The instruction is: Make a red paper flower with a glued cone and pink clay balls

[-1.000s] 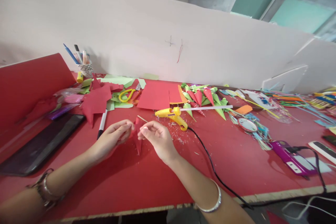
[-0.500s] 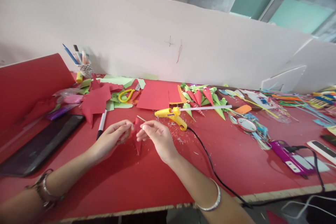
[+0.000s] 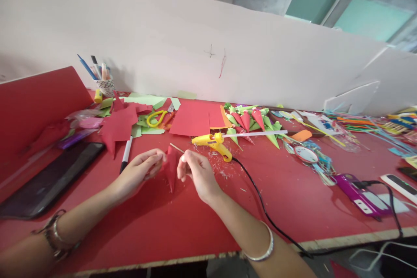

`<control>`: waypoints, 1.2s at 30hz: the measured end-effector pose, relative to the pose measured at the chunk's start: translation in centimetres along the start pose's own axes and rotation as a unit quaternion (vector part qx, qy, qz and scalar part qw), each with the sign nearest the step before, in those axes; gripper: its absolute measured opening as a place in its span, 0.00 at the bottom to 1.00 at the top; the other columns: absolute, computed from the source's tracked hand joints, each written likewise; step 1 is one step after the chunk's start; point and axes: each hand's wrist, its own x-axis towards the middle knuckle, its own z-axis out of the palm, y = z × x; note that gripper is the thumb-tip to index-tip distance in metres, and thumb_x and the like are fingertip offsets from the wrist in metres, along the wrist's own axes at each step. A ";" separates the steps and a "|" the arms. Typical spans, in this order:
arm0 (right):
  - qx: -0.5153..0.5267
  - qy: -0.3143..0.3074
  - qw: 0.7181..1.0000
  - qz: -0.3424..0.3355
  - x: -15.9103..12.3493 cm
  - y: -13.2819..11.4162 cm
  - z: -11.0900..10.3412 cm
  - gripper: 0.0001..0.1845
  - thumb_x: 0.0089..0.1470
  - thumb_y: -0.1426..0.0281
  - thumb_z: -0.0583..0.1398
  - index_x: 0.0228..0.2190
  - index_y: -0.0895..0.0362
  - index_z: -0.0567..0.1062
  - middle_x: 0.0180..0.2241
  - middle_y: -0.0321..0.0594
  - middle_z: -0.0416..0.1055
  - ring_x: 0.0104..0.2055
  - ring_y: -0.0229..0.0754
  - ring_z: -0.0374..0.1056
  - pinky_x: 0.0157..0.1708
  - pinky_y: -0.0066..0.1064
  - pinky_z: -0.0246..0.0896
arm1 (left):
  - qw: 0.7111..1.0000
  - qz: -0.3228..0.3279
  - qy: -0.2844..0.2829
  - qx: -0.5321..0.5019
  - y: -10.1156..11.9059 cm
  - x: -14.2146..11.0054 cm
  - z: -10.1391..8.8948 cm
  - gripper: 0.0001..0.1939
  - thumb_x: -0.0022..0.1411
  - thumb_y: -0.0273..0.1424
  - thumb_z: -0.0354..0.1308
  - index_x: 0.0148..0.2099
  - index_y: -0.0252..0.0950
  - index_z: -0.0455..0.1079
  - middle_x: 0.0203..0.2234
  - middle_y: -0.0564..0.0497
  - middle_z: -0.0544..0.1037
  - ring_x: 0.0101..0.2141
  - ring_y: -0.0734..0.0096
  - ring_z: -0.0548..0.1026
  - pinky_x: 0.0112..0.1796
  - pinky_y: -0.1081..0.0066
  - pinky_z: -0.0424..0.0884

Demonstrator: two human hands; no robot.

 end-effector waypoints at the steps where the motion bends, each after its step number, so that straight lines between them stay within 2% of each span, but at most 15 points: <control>1: -0.007 0.005 1.000 -0.002 0.0 0.0 0.0 0.15 0.53 0.61 0.53 0.21 0.56 0.65 0.17 0.31 0.61 0.19 0.31 0.56 0.21 0.25 0.53 | 1.000 -0.001 0.000 -0.001 0.0 0.0 0.0 0.12 0.60 0.35 0.44 0.28 0.35 0.59 0.14 0.61 0.53 0.16 0.80 0.48 0.18 0.77 0.46; 4: -0.034 0.029 0.999 -0.017 0.1 -0.1 0.2 0.07 0.47 0.66 0.60 0.26 0.55 0.67 0.24 0.32 0.64 0.26 0.32 0.60 0.29 0.26 0.57 | 1.000 -0.002 0.002 -0.004 0.0 0.0 0.0 0.12 0.60 0.36 0.45 0.27 0.35 0.58 0.13 0.61 0.53 0.16 0.80 0.48 0.18 0.77 0.46; 6: -0.030 0.034 0.999 -0.021 0.1 -0.2 0.3 0.07 0.46 0.66 0.60 0.29 0.54 0.68 0.28 0.34 0.64 0.30 0.33 0.61 0.33 0.27 0.58 | 1.000 -0.002 0.001 -0.005 0.0 0.0 0.0 0.12 0.60 0.37 0.45 0.27 0.35 0.58 0.13 0.61 0.53 0.16 0.80 0.48 0.18 0.77 0.46; 8: -0.012 0.019 1.000 -0.014 0.1 -0.2 0.3 0.07 0.48 0.65 0.58 0.27 0.55 0.68 0.26 0.34 0.64 0.28 0.33 0.61 0.31 0.28 0.58 | 1.000 -0.003 0.000 -0.005 0.0 0.0 0.0 0.13 0.60 0.37 0.45 0.27 0.36 0.58 0.14 0.61 0.53 0.16 0.80 0.48 0.18 0.77 0.46; 12: 0.016 0.014 1.000 0.002 0.0 -0.2 0.1 0.17 0.53 0.59 0.52 0.20 0.56 0.66 0.18 0.33 0.62 0.20 0.32 0.58 0.21 0.27 0.54 | 1.000 -0.005 0.004 -0.001 0.0 0.0 0.1 0.13 0.59 0.38 0.45 0.27 0.36 0.59 0.14 0.61 0.52 0.15 0.80 0.48 0.18 0.77 0.45; 16: -0.049 0.018 0.999 -0.004 0.0 -0.4 0.2 0.07 0.48 0.64 0.59 0.27 0.55 0.71 0.24 0.33 0.65 0.25 0.33 0.60 0.28 0.28 0.57 | 1.000 -0.005 0.001 -0.004 0.1 0.0 0.0 0.13 0.59 0.38 0.46 0.28 0.36 0.59 0.13 0.61 0.52 0.15 0.80 0.48 0.18 0.77 0.46; 18: -0.059 0.025 0.998 -0.010 0.0 -0.5 0.2 0.07 0.45 0.66 0.61 0.30 0.53 0.71 0.26 0.32 0.65 0.26 0.33 0.60 0.30 0.28 0.58 | 1.000 -0.007 -0.001 -0.005 0.1 0.0 0.0 0.12 0.60 0.38 0.45 0.28 0.36 0.60 0.14 0.61 0.52 0.15 0.80 0.48 0.18 0.77 0.46; 20: -0.051 0.024 0.998 -0.014 0.0 -0.4 0.2 0.05 0.46 0.66 0.60 0.26 0.54 0.70 0.24 0.32 0.62 0.25 0.32 0.58 0.28 0.27 0.56 | 1.000 -0.008 -0.002 -0.006 0.1 0.0 0.0 0.13 0.60 0.38 0.45 0.28 0.35 0.60 0.14 0.61 0.52 0.16 0.80 0.48 0.18 0.77 0.46; 24: -0.014 0.028 0.999 -0.023 0.1 -0.2 -0.1 0.14 0.51 0.63 0.55 0.19 0.56 0.66 0.20 0.31 0.58 0.22 0.31 0.55 0.24 0.26 0.53 | 1.000 -0.009 0.000 -0.003 0.1 0.0 0.1 0.13 0.59 0.38 0.46 0.27 0.36 0.59 0.14 0.61 0.52 0.16 0.80 0.48 0.18 0.77 0.46; 28: -0.041 0.038 0.998 -0.004 0.0 -0.3 0.1 0.06 0.48 0.65 0.59 0.28 0.54 0.71 0.23 0.31 0.62 0.24 0.32 0.58 0.28 0.27 0.56 | 1.000 -0.006 0.003 0.007 0.1 0.0 0.1 0.13 0.59 0.38 0.45 0.27 0.36 0.59 0.13 0.60 0.53 0.15 0.80 0.48 0.18 0.77 0.46; 30: -0.045 0.033 0.998 0.005 -0.1 -0.4 0.2 0.08 0.47 0.66 0.59 0.33 0.52 0.72 0.26 0.33 0.64 0.27 0.33 0.60 0.31 0.28 0.59 | 1.000 -0.003 0.005 0.008 0.0 0.0 0.0 0.13 0.59 0.38 0.45 0.27 0.36 0.59 0.13 0.60 0.53 0.15 0.80 0.48 0.18 0.77 0.46; 33: -0.005 0.016 1.000 0.012 -0.1 -0.5 0.3 0.09 0.49 0.65 0.57 0.35 0.52 0.72 0.30 0.35 0.66 0.29 0.33 0.62 0.34 0.30 0.60 | 1.000 -0.002 0.003 0.004 -0.1 0.0 0.0 0.13 0.60 0.38 0.45 0.28 0.36 0.59 0.13 0.61 0.52 0.15 0.80 0.48 0.18 0.77 0.46; 36: 0.021 -0.003 1.000 0.006 -0.1 -0.3 0.1 0.08 0.51 0.65 0.56 0.32 0.54 0.72 0.25 0.34 0.66 0.26 0.32 0.61 0.30 0.28 0.58 | 1.000 -0.005 0.000 0.002 0.0 0.0 0.0 0.13 0.60 0.38 0.45 0.27 0.36 0.59 0.13 0.61 0.52 0.15 0.80 0.48 0.18 0.77 0.46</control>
